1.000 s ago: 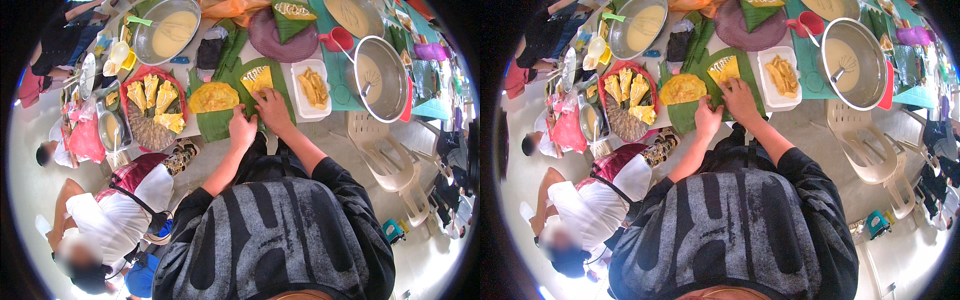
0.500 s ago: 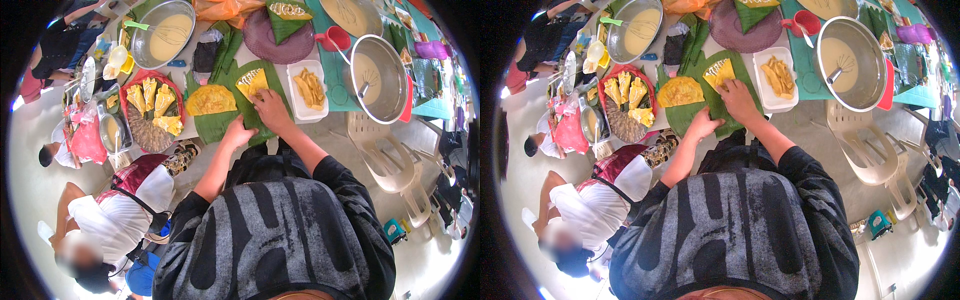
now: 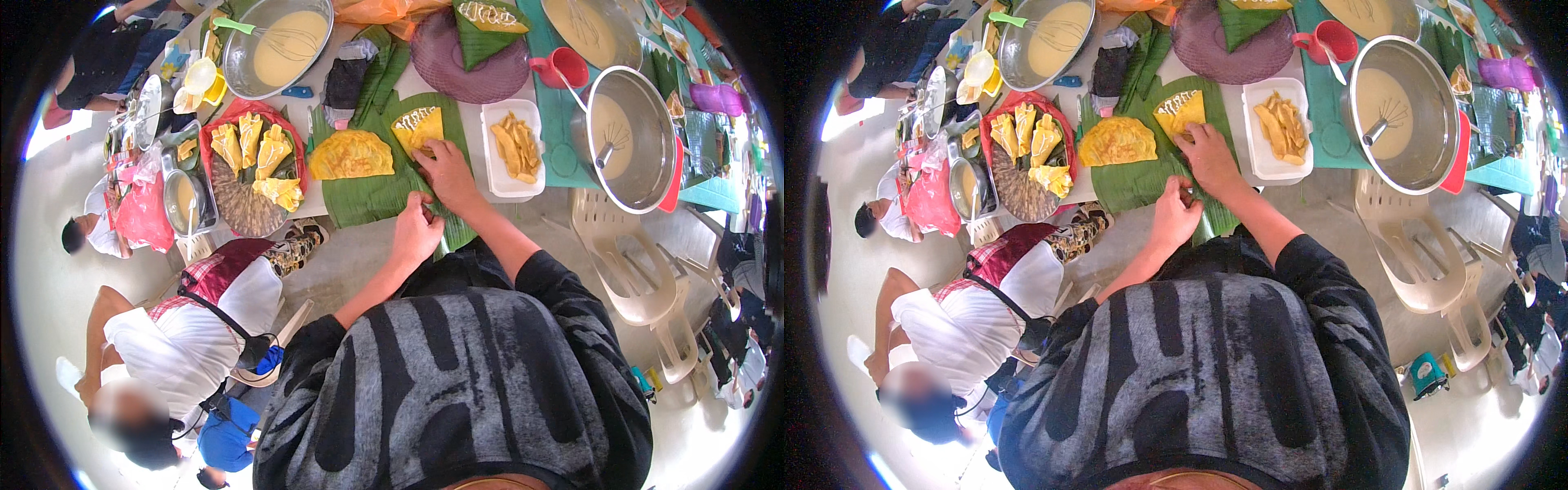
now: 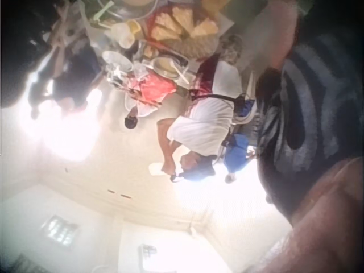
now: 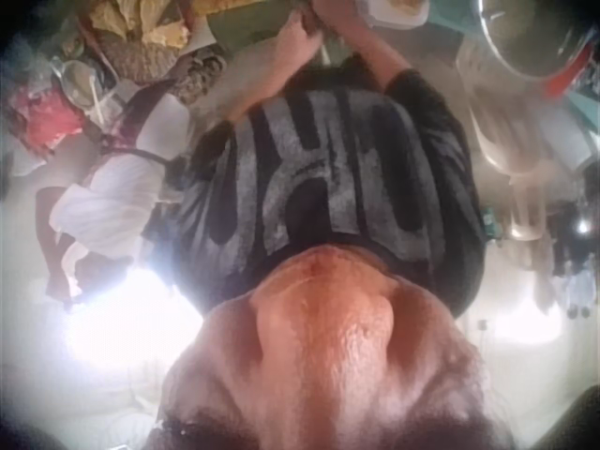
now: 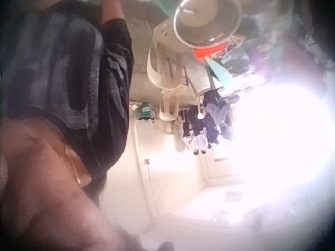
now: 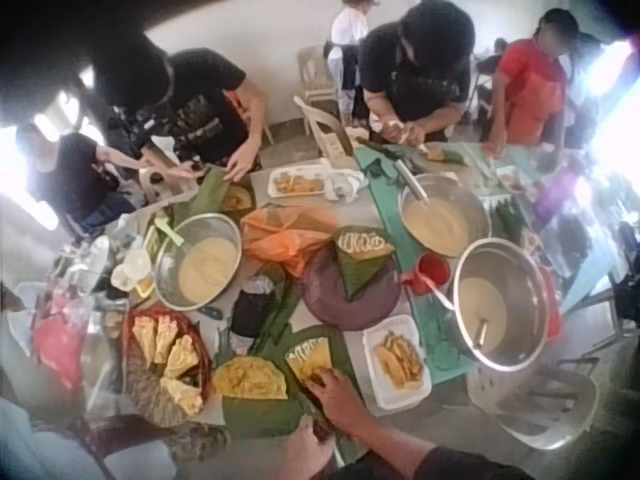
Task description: The person assembles a snack by placing a yellow crepe on a banana leaf, adding a filling of fried strips, and piping a white cream design on top. They then fold the crepe into a triangular shape and place it on a tray with other finished items.
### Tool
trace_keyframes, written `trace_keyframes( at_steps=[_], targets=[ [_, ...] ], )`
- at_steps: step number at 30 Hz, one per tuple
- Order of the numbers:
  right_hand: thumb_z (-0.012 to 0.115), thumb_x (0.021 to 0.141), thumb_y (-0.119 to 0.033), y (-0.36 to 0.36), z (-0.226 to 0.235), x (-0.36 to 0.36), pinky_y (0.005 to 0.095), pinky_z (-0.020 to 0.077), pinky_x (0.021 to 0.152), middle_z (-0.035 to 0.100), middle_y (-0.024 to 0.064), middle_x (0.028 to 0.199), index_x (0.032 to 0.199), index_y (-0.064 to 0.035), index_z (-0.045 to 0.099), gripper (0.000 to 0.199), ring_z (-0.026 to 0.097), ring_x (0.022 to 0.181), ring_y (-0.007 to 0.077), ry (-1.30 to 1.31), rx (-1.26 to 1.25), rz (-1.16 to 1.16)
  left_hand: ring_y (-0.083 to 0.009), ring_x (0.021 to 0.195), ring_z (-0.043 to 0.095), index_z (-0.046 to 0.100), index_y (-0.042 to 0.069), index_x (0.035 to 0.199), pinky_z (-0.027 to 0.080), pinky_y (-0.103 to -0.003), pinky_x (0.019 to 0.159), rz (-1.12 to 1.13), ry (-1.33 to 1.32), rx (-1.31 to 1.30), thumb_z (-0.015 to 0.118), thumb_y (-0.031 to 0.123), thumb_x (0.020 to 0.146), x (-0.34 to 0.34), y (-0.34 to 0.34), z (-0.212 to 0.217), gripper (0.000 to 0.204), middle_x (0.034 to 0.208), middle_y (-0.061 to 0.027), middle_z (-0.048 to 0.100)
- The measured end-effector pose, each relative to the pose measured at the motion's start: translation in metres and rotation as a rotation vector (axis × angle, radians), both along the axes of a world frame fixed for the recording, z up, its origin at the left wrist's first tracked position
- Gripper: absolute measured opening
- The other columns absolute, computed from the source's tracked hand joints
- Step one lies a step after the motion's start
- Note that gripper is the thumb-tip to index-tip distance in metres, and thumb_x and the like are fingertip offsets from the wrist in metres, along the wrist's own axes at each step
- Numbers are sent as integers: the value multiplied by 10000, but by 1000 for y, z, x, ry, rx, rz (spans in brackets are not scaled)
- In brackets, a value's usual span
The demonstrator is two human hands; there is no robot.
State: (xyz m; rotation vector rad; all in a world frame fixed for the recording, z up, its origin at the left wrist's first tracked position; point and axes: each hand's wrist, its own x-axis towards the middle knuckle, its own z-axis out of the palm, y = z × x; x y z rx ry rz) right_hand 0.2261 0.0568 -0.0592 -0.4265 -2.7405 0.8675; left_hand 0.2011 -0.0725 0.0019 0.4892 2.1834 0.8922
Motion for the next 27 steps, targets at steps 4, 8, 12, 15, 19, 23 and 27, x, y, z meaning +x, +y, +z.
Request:
trace_keyframes(
  at_steps=[4,8,12,15,19,23,27],
  targets=[
    [561,760,-72,13,-11,1,381,423,874,566,131,1069,1073,-58,628,321,510,1010,306,103,-214,-23,-135,614,477,488,-3,884,419,-276,583,18,-90,150,605,41,691,-9,16,-16,229,688,-56,498],
    [601,805,-59,29,-8,-1,301,464,776,613,95,982,1049,-46,638,247,581,857,233,154,-580,-157,-91,672,468,497,3,903,398,-240,615,4,-286,224,613,44,706,-19,24,-32,233,740,-10,495],
    [659,802,-117,32,2,-3,251,461,725,618,63,933,1041,-26,633,257,579,790,127,123,-890,-292,-93,713,497,509,-2,947,411,-237,658,-48,-414,215,615,37,727,-25,32,-43,247,787,-16,531],
    [695,770,-145,32,8,-3,252,465,703,610,60,882,1018,-20,636,284,580,767,122,108,-822,-294,-106,783,541,519,-7,984,432,-244,730,-35,-453,242,610,25,744,-27,39,-46,259,854,-30,579],
    [708,715,-147,31,-5,-4,329,480,663,598,97,831,920,-45,656,235,597,714,232,-21,-628,-326,-126,870,571,531,-9,1019,442,-262,815,-17,-488,206,591,19,776,-29,41,-49,252,927,-54,614],
    [692,713,-138,32,-4,-8,385,471,690,587,115,827,859,-37,650,183,596,758,288,-91,-601,-296,-131,855,573,536,-5,1025,447,-267,802,42,-507,318,572,37,802,-27,37,-58,230,913,-57,612],
    [678,731,-142,35,2,-10,409,459,706,574,128,833,826,-38,642,145,583,792,317,-167,-551,-278,-140,827,581,548,0,1013,465,-277,735,15,-566,263,542,32,813,-31,39,-47,203,912,-67,609]
  ],
)
